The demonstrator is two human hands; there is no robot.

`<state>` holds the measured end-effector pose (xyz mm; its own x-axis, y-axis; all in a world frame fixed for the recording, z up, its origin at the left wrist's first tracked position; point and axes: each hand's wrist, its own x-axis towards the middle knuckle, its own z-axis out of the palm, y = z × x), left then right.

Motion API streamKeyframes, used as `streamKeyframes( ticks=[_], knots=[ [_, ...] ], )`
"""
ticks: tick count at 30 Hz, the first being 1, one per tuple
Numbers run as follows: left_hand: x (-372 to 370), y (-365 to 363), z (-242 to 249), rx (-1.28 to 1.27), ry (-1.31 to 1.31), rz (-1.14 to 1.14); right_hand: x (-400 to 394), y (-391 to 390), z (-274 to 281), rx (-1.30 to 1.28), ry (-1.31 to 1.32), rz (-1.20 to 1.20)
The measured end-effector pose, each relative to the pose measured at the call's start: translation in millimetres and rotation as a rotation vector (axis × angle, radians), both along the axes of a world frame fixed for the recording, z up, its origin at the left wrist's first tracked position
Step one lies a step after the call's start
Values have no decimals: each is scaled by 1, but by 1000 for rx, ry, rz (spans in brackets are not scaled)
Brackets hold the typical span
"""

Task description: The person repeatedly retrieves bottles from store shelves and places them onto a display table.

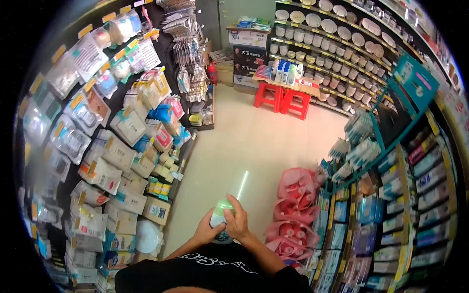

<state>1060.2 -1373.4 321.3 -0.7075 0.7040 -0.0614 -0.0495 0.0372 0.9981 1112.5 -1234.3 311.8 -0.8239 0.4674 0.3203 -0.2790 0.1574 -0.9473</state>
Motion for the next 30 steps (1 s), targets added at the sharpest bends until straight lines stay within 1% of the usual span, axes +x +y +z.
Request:
streamKeyframes(
  ticks=[3, 5, 7, 9, 12, 14, 16, 17, 18, 19, 20, 23, 25, 27, 28, 30],
  knots=[
    [-68, 58, -26, 15, -19, 24, -72, 59, -5, 67, -64, 0],
    [-119, 102, -28, -9, 1, -37, -116, 101, -12, 95, -43, -38],
    [-174, 147, -21, -15, -10, -119, -161, 143, -2, 109, 21, -85],
    [-226, 193, -17, -6, 81, -234, -193, 189, 11, 114, 102, -123],
    [-292, 264, -1, -11, 197, -377, -240, 252, -12, 44, 109, -247],
    [-330, 310, 13, -24, 294, -450, -268, 290, -14, 31, 118, -285],
    [-360, 351, 16, -60, 213, -523, -295, 325, -9, 55, 111, -329],
    [-375, 372, 18, -87, 171, -552, -305, 343, -6, 38, 57, -330],
    [-388, 391, 22, -114, 130, -580, -320, 362, -13, 13, 48, -340],
    [-403, 411, 32, -151, 162, -592, -334, 382, -22, -12, 37, -349],
    [-417, 433, 27, -173, 148, -588, -348, 403, -29, -38, 23, -356],
    [-454, 494, 11, -222, 87, -541, -390, 467, -19, -62, -63, -273],
    [-481, 537, 3, -237, 45, -475, -418, 516, -17, 18, -150, -167],
    [-509, 573, -23, -214, 112, -392, -450, 566, -7, 145, -206, -93],
    [-524, 591, -24, -205, 146, -352, -463, 591, -1, 232, -270, -49],
    [-556, 625, -17, -292, 199, -340, -492, 639, 11, 403, -402, 38]
  ],
)
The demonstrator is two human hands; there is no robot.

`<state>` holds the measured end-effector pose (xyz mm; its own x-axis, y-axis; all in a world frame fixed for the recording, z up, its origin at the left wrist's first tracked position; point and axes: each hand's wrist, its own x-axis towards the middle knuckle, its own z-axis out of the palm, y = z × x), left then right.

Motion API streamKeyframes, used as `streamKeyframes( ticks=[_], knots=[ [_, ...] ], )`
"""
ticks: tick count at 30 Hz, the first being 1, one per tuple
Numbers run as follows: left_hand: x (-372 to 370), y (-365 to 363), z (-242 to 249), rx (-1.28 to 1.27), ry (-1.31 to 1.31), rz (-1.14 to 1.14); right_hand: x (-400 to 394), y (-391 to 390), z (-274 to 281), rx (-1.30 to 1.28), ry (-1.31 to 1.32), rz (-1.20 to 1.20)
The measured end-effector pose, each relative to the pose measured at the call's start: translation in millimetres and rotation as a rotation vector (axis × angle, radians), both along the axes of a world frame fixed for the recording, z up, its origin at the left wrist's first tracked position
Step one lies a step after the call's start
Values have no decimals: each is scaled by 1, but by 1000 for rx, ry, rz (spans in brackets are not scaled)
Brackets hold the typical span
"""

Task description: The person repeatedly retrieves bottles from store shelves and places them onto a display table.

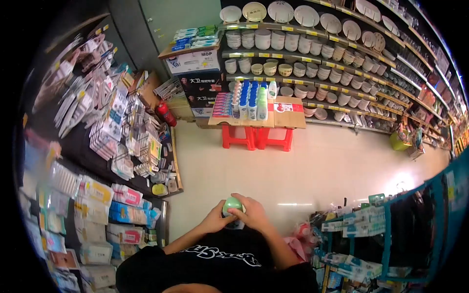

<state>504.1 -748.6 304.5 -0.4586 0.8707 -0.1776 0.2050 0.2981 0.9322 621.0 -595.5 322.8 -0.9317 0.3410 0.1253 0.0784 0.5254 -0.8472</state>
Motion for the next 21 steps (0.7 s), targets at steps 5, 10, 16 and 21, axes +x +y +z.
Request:
streamKeyframes(
  ticks=[5, 10, 16, 21],
  knots=[
    [-61, 81, 2, -18, -81, 8, -66, 89, 28, 119, -180, 104],
    [-128, 177, -27, 43, -26, -137, -128, 173, 4, 109, -293, 92],
    [-207, 318, -62, 35, 16, -257, -201, 287, -18, 154, -366, -117],
    [-274, 433, -89, 76, 67, -395, -255, 376, -15, 252, -480, -313]
  ],
)
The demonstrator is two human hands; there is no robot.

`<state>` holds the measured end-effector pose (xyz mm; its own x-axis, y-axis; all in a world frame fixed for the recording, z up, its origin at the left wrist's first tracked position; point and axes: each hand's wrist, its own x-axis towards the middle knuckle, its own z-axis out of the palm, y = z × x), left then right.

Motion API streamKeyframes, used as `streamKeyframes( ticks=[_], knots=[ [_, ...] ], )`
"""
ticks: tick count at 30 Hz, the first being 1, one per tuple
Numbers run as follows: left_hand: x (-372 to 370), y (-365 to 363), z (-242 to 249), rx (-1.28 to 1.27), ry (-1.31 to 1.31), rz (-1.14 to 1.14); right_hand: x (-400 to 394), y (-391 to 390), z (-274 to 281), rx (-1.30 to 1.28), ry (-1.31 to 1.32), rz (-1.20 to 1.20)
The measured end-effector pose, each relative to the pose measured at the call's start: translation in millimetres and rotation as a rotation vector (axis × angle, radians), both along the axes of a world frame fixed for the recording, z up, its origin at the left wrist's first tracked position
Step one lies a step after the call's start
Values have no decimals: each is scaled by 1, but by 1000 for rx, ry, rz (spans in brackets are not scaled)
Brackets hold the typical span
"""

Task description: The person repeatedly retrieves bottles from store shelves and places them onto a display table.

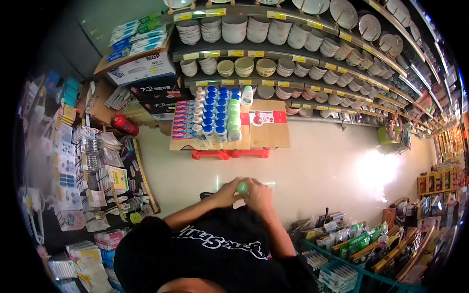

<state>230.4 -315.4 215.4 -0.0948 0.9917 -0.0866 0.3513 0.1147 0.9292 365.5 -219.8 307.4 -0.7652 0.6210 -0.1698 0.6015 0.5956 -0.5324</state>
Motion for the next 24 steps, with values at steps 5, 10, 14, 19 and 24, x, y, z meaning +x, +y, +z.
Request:
streamKeyframes(
  ticks=[5, 10, 14, 19, 24],
  knots=[
    [-46, 89, 12, 19, 98, 75, -52, 88, -27, 34, 32, -146],
    [-75, 185, -20, -51, 69, 189, -105, 187, -68, -10, 126, -158],
    [-99, 260, -81, -146, 42, 342, -152, 263, -118, -37, 223, -148],
    [-139, 336, -94, -262, -5, 400, -213, 346, -187, -112, 242, -157],
    [-175, 375, -184, -254, -144, 488, -260, 391, -245, -175, 196, -129]
  ],
)
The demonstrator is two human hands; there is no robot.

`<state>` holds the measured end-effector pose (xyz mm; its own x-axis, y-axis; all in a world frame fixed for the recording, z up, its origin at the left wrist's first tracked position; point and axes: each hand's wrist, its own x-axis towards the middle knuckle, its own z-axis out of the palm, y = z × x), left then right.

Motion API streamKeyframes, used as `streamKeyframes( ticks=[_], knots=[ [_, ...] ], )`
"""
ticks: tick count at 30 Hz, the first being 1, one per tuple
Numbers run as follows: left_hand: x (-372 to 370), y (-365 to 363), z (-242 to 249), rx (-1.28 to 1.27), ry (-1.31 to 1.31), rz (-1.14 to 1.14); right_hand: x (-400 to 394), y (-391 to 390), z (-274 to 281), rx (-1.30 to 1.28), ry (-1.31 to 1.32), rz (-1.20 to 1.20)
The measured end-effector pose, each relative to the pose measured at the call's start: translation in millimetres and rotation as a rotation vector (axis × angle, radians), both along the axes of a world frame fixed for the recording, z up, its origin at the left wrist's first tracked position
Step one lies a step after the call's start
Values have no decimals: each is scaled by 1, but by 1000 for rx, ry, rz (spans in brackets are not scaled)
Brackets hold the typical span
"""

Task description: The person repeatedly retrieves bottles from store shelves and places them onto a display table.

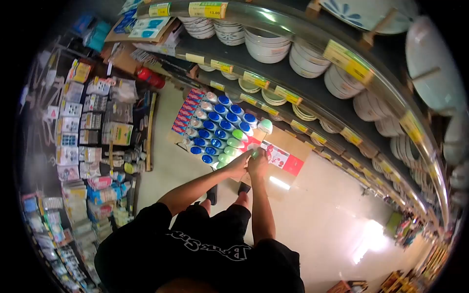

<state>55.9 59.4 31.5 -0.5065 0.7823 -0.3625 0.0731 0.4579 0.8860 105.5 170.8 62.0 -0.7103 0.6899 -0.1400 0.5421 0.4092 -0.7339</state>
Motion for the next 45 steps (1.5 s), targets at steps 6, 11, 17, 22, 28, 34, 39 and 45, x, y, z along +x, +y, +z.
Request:
streamKeyframes(
  ticks=[6, 11, 17, 22, 28, 34, 39, 45],
  knots=[
    [-27, 37, 15, 35, -85, 160, -39, 29, -51, -14, -19, 47],
    [-35, 50, -1, 48, -138, 227, -52, 39, -79, -11, -1, 61],
    [-21, 9, 61, -84, -253, 313, -58, 37, -84, 42, 86, 180],
    [-5, -57, 178, 479, -203, 463, -48, 40, -113, 204, 189, 196],
    [26, -224, 430, 1350, 506, 541, -20, -4, -67, 361, 10, 147],
    [120, -401, 521, 1827, 641, 602, 28, -216, 28, 200, 82, 269],
    [219, -495, 528, 1941, 674, 935, 72, -415, -61, 615, 314, 962],
    [280, -638, 524, 1630, 1263, 992, 105, -646, 23, -147, -71, 1532]
  ],
)
